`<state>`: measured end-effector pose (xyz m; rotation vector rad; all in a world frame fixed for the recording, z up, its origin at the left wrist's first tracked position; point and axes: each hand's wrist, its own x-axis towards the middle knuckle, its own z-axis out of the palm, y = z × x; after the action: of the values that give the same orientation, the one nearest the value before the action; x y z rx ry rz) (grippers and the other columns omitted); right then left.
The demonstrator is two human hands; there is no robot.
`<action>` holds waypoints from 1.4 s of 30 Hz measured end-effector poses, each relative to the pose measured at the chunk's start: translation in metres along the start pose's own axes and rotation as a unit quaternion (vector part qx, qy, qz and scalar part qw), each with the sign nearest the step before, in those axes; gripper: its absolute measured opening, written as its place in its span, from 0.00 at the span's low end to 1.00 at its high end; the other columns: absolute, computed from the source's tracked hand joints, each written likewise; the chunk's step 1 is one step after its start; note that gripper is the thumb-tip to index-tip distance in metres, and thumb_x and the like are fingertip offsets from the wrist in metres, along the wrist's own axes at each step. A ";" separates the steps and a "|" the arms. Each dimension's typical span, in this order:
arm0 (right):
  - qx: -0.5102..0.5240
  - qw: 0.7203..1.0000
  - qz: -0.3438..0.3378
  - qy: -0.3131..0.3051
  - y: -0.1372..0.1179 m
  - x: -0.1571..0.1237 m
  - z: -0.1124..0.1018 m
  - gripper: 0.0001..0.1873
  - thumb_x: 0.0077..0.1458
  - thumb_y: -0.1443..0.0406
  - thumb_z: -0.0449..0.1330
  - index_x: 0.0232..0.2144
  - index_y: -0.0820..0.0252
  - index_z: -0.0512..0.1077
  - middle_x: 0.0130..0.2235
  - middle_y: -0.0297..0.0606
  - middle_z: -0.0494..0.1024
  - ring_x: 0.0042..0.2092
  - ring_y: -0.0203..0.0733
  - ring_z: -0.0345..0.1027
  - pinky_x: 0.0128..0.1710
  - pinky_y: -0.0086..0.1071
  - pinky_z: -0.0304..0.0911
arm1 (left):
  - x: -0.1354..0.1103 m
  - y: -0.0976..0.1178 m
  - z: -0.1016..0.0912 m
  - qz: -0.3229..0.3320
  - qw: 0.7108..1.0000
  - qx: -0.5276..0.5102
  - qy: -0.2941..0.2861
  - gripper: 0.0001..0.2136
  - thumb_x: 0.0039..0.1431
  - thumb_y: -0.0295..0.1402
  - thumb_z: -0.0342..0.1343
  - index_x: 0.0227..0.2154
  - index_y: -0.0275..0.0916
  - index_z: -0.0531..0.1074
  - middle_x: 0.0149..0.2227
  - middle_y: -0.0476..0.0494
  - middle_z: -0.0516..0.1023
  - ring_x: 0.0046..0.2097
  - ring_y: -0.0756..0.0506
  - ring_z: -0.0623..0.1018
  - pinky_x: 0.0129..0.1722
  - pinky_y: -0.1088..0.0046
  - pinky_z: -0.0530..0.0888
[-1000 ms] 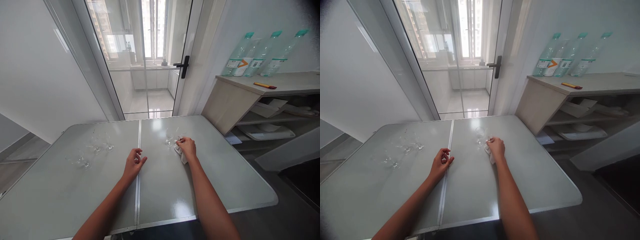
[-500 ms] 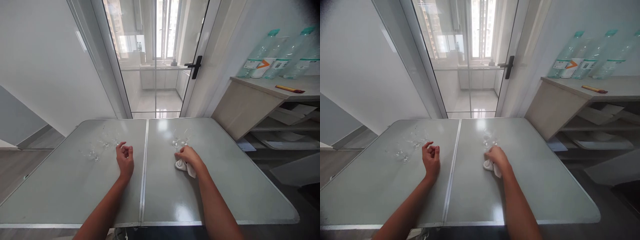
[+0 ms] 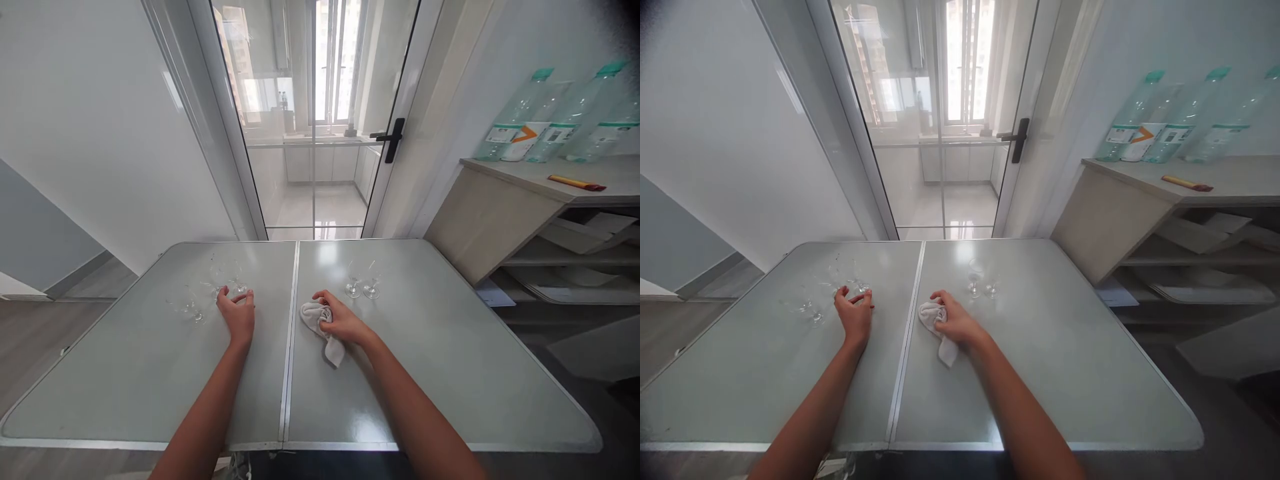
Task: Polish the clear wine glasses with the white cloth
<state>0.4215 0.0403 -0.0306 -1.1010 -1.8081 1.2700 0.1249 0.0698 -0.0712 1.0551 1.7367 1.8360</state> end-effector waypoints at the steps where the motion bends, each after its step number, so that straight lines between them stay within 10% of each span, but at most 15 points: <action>1: -0.003 1.000 0.000 0.009 0.003 0.001 0.002 0.31 0.43 0.72 0.58 0.52 0.52 0.68 0.45 0.33 0.73 0.41 0.41 0.68 0.41 0.31 0.63 | 0.003 -0.003 0.001 -0.005 1.000 -0.001 0.008 0.33 0.55 0.36 0.67 0.60 0.46 0.58 0.65 0.35 0.55 0.46 0.46 0.77 0.29 0.76 0.78; 7: -0.022 0.999 -0.021 0.036 0.016 0.010 0.011 0.25 0.45 0.72 0.53 0.47 0.53 0.72 0.47 0.35 0.76 0.49 0.46 0.70 0.51 0.38 0.62 | 0.015 -0.007 0.008 -0.057 0.983 -0.166 -0.047 0.36 0.52 0.35 0.70 0.60 0.51 0.57 0.70 0.36 0.50 0.49 0.44 0.81 0.44 0.64 0.83; 17: 0.010 0.996 -0.048 0.080 0.013 0.014 0.018 0.16 0.54 0.67 0.54 0.44 0.55 0.75 0.44 0.34 0.78 0.46 0.44 0.70 0.49 0.35 0.62 | 0.021 -0.004 0.010 -0.043 0.953 -0.286 -0.091 0.25 0.61 0.46 0.64 0.58 0.50 0.64 0.57 0.40 0.69 0.57 0.42 0.79 0.64 0.53 0.70; 28: 0.251 0.962 0.019 0.107 0.008 0.012 0.013 0.18 0.42 0.61 0.72 0.34 0.56 0.69 0.32 0.29 0.74 0.35 0.40 0.69 0.35 0.30 0.65 | -0.029 0.028 0.024 -0.003 0.928 -0.265 -0.263 0.24 0.62 0.42 0.64 0.59 0.49 0.68 0.65 0.38 0.67 0.59 0.38 0.77 0.62 0.53 0.73; 34: 0.208 0.956 0.014 0.204 0.014 0.014 0.014 0.19 0.50 0.52 0.70 0.37 0.60 0.79 0.38 0.39 0.83 0.39 0.45 0.76 0.41 0.37 0.71 | -0.057 0.046 0.025 0.023 0.917 -0.197 -0.347 0.30 0.59 0.41 0.66 0.63 0.48 0.66 0.64 0.35 0.68 0.60 0.35 0.77 0.58 0.52 0.76; 42: 0.085 0.947 0.009 0.310 -0.003 0.007 0.010 0.23 0.60 0.47 0.60 0.37 0.61 0.79 0.29 0.37 0.77 0.29 0.42 0.69 0.25 0.33 0.70 | -0.059 0.041 0.024 0.087 0.917 -0.155 -0.357 0.26 0.58 0.38 0.68 0.59 0.52 0.72 0.59 0.42 0.60 0.56 0.39 0.77 0.57 0.54 0.79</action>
<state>0.4090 0.0423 -0.0300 -1.2444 -1.1967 0.9214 0.1887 0.0363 -0.0474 1.5213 0.9177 1.4667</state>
